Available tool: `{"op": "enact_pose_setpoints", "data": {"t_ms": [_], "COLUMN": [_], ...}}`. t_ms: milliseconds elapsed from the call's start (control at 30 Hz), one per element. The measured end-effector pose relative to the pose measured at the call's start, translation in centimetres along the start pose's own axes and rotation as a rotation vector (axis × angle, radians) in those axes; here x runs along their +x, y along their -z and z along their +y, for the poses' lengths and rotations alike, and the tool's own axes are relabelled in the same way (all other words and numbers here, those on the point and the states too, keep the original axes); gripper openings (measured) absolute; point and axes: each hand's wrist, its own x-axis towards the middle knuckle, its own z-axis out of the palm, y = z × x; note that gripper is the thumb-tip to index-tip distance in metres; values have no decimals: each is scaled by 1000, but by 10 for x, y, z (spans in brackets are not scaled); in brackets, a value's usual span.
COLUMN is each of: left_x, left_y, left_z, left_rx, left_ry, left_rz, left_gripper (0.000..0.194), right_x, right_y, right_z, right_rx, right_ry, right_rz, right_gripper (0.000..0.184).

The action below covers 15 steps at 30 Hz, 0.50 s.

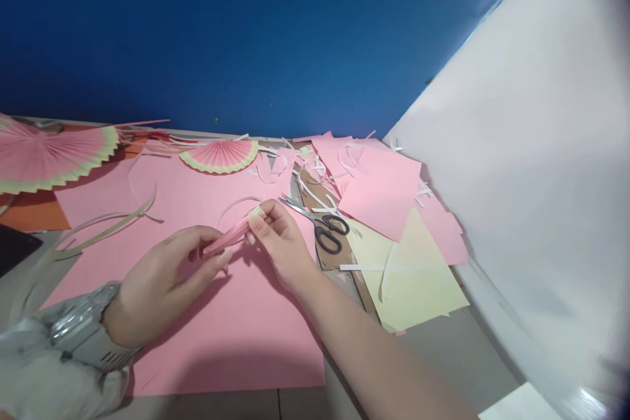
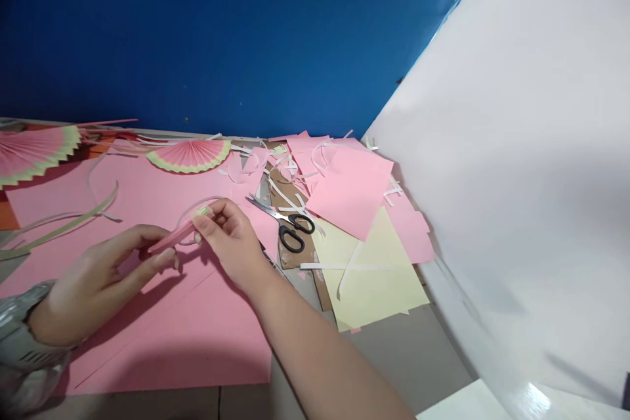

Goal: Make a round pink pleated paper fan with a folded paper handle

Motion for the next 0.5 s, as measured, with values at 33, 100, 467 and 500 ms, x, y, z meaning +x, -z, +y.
{"op": "enact_pose_setpoints", "data": {"t_ms": [33,100,467,500], "left_x": [0,-1,-1,0], "left_y": [0,0,1,1], "left_z": [0,0,-3,-3], "left_rx": [-7,-25,56,74], "left_ry": [2,-3,34,11], "left_rz": [6,11,-22,-12], "left_gripper": [22,22,30,32], "right_x": [-1,-3,-5,-5], "right_y": [-2,-4,-3,-3], "right_z": [0,-1,2,2], "right_rx": [-11,-35,-141,-144], "right_ry": [-1,3,38,40], "right_rz": [-22,-39,22,25], "right_gripper": [20,20,20,21]}}
